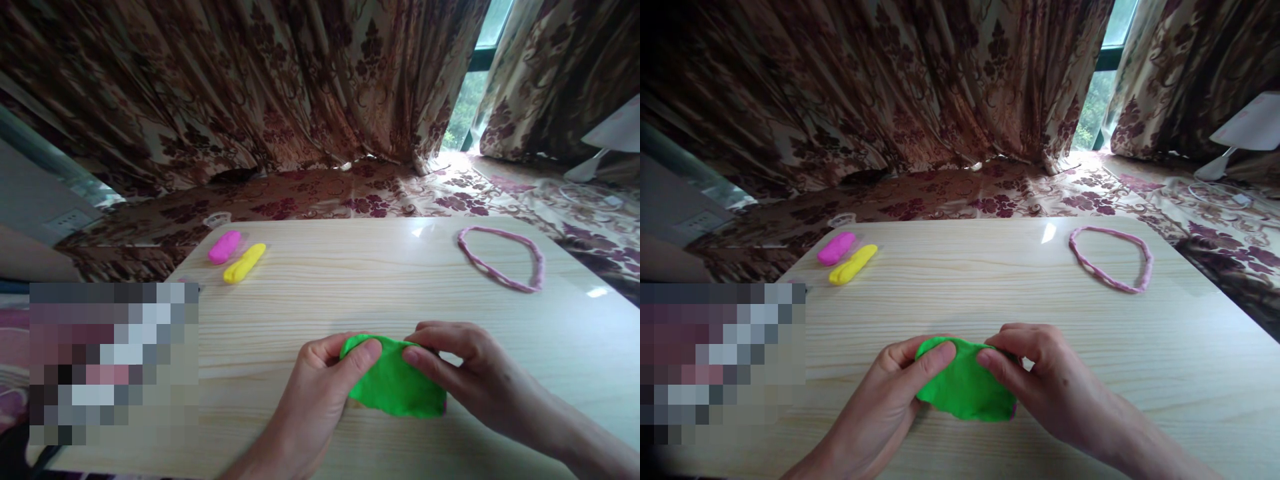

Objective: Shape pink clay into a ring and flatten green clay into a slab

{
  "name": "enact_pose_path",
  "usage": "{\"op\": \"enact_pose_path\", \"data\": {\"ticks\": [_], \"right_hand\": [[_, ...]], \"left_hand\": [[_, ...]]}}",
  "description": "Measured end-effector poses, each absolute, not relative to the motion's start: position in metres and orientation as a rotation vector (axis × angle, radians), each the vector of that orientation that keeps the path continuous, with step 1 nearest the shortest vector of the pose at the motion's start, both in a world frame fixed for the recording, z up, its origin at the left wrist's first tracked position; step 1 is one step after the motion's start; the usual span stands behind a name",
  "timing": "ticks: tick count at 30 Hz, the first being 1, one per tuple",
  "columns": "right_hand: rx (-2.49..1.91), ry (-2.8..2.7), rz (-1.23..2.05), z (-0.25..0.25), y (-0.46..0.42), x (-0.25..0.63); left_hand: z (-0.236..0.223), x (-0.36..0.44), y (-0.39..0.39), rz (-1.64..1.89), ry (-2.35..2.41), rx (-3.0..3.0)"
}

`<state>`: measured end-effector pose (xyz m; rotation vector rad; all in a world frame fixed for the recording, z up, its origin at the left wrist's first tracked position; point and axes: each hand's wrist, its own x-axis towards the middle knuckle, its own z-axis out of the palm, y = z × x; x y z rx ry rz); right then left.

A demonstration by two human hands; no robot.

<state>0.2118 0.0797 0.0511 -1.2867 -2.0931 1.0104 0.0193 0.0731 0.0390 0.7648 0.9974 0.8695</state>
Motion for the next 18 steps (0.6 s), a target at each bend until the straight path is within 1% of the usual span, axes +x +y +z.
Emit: {"op": "enact_pose_path", "data": {"ticks": [5, 18], "right_hand": [[-1.309, -2.065, 1.049, 0.0492, 0.079, 0.2124], [-1.303, -2.071, 1.076, 0.0502, 0.0792, 0.2148]], "left_hand": [[0.0421, 0.0143, 0.0728, 0.835, 1.006, 0.795], [0.0412, 0.0139, 0.0742, 0.89, 0.987, 0.723]]}}
